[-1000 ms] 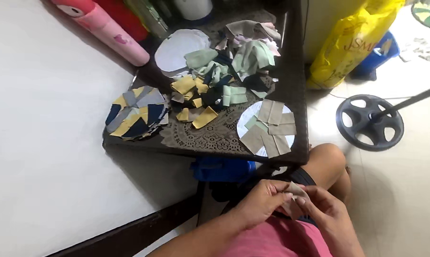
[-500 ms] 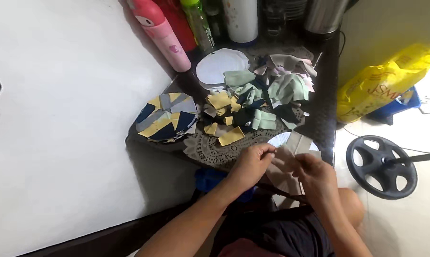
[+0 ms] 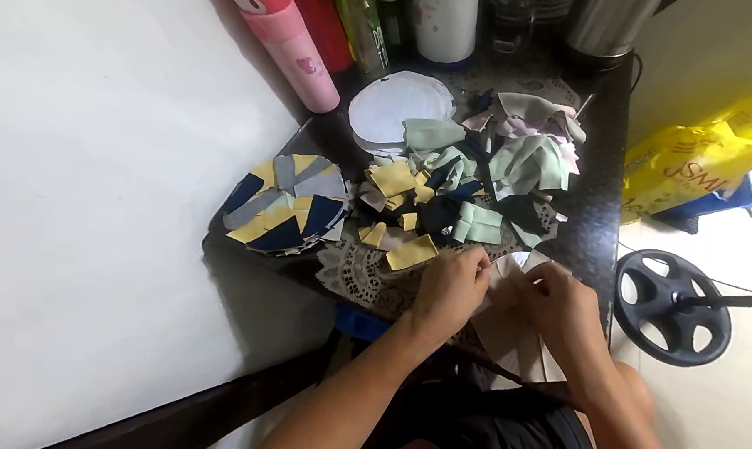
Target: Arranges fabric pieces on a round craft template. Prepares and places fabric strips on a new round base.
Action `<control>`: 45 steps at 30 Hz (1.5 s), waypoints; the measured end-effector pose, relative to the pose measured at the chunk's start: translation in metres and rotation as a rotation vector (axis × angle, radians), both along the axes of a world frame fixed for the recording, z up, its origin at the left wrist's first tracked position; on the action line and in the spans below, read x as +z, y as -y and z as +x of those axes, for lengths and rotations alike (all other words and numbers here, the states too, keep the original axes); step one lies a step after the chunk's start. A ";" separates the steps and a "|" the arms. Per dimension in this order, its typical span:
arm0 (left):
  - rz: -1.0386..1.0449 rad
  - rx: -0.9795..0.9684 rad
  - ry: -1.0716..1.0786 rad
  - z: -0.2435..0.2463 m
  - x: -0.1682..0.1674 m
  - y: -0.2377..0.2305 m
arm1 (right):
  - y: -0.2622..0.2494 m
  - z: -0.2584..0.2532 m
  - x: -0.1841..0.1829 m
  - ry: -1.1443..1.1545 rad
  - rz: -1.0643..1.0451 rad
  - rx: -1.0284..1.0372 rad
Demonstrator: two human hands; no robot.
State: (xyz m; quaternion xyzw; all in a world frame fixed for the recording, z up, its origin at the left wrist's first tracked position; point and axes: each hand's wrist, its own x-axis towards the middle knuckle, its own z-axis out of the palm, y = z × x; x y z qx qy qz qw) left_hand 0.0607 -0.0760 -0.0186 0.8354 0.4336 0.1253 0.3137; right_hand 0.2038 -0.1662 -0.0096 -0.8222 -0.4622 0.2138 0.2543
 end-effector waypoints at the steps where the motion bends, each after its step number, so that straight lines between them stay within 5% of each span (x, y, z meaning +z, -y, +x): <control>1: 0.009 0.007 -0.004 0.000 -0.001 0.000 | 0.000 0.000 0.000 0.001 -0.005 -0.002; 26: -0.120 0.058 -0.063 -0.003 0.005 -0.008 | -0.004 0.000 -0.006 0.246 0.004 0.179; 35: 0.117 -0.029 0.026 -0.014 -0.009 0.002 | -0.004 0.002 -0.005 0.250 -0.023 0.211; 45: 0.311 -0.020 0.164 -0.011 -0.019 0.017 | 0.037 0.007 -0.017 0.387 0.299 0.310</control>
